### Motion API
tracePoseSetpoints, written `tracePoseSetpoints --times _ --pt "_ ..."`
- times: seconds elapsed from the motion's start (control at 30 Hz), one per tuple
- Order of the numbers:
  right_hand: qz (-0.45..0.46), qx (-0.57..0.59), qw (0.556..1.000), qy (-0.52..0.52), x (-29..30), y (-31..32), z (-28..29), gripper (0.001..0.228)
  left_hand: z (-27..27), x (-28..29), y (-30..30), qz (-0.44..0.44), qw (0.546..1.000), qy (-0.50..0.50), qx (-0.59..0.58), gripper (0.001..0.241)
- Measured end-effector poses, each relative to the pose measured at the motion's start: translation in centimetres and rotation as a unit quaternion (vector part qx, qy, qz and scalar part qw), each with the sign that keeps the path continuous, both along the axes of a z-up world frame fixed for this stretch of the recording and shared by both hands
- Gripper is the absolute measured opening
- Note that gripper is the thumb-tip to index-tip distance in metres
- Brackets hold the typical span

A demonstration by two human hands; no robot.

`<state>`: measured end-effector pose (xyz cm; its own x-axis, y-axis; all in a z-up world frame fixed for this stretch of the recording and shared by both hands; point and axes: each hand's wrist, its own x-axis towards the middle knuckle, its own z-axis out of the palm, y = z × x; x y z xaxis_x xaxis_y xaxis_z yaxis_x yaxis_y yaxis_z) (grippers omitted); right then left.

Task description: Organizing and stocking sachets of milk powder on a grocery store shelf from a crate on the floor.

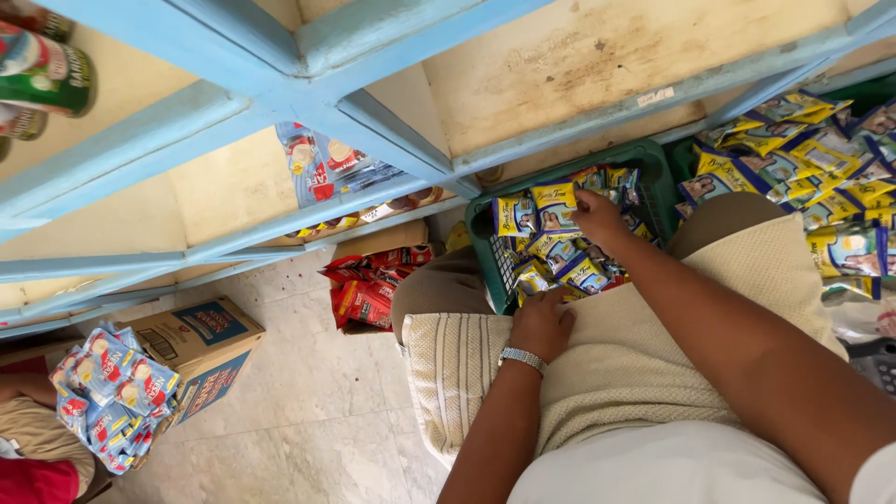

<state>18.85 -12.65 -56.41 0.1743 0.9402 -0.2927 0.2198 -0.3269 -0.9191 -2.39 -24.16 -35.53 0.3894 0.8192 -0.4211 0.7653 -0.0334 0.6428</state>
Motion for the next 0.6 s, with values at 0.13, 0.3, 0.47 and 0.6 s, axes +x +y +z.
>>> tracePoseSetpoints --times 0.13,0.3,0.47,0.6 --pt "0.052 0.01 0.991 0.125 0.2 1.2 8.9 0.037 -1.2 0.3 0.6 0.109 0.987 -0.103 0.057 0.053" --pt "0.1 -0.004 0.984 0.147 0.7 0.2 21.3 0.041 3.2 0.9 2.7 0.181 0.932 -0.209 0.234 0.073" --pt "0.026 -0.045 0.935 0.35 2.4 -2.2 30.6 0.072 10.5 1.8 2.9 0.232 0.9 -0.356 0.095 0.083" --pt "-0.018 -0.023 0.935 0.354 3.6 -4.5 33.6 0.09 13.4 2.6 2.8 0.213 0.877 -0.428 0.04 0.073"
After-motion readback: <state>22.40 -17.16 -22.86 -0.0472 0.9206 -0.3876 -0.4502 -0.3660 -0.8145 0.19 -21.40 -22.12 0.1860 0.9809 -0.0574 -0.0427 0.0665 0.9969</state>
